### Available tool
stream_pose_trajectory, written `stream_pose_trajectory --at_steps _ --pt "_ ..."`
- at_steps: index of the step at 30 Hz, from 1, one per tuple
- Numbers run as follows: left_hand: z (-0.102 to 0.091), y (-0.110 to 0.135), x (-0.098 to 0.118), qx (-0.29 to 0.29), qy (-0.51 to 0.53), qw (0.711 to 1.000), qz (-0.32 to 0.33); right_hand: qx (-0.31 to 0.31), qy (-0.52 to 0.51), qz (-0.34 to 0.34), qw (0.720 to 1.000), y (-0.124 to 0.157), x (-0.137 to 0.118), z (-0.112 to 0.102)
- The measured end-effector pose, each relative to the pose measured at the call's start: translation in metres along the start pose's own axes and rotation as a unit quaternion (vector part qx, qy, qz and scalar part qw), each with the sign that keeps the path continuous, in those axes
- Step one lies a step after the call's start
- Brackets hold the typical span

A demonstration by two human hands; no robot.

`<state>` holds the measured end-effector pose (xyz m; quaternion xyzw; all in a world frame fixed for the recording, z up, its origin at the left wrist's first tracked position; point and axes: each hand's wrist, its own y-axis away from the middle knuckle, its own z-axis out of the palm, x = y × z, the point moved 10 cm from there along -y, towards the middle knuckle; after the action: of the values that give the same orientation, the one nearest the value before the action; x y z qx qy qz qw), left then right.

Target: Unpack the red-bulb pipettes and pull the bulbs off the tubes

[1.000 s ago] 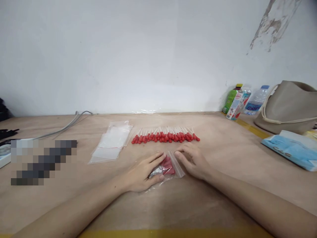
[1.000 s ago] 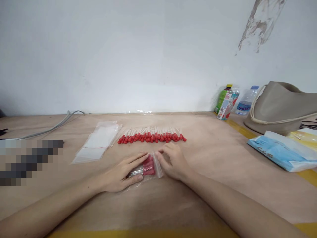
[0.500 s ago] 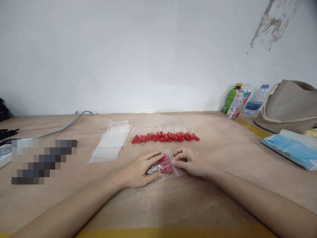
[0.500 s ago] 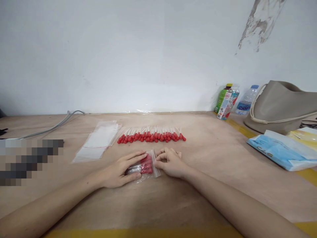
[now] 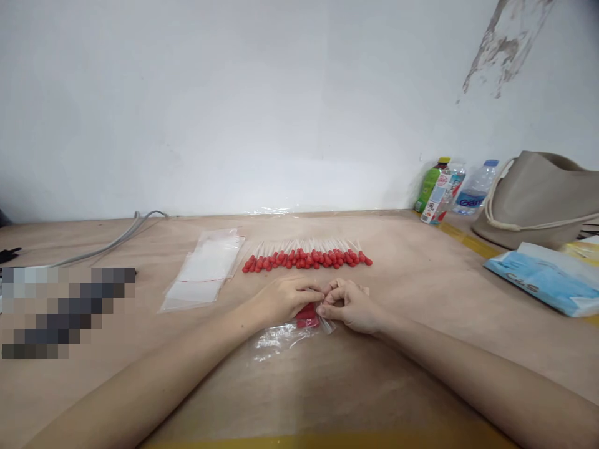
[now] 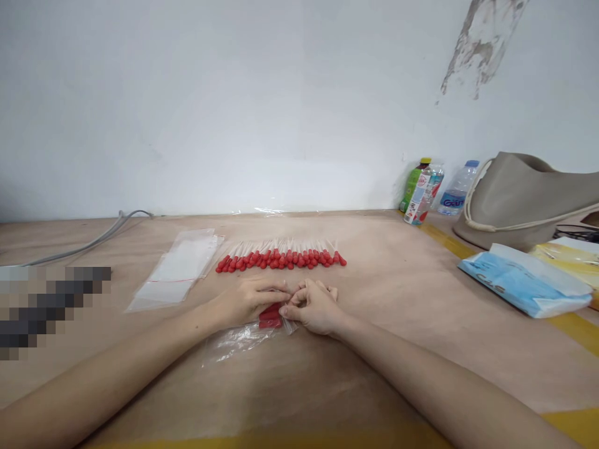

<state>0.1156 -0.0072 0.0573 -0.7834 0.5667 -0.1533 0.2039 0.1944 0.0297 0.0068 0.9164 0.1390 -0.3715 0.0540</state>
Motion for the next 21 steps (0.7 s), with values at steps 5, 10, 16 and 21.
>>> stream_pose_trajectory --at_steps 5,10,16,21 --pt "-0.005 0.004 0.003 0.036 -0.017 0.999 0.028 0.008 -0.006 -0.004 1.000 0.001 0.000 -0.001" --pt "-0.002 0.002 0.000 0.012 -0.046 0.999 0.010 0.013 -0.004 -0.029 0.999 0.002 -0.005 -0.002" --pt "0.001 -0.001 0.001 -0.028 -0.075 0.997 -0.015 0.056 -0.024 -0.089 0.994 0.003 -0.008 -0.009" --pt "0.005 0.001 -0.002 -0.048 -0.070 0.996 -0.028 0.100 0.034 -0.267 0.958 0.016 -0.034 -0.017"
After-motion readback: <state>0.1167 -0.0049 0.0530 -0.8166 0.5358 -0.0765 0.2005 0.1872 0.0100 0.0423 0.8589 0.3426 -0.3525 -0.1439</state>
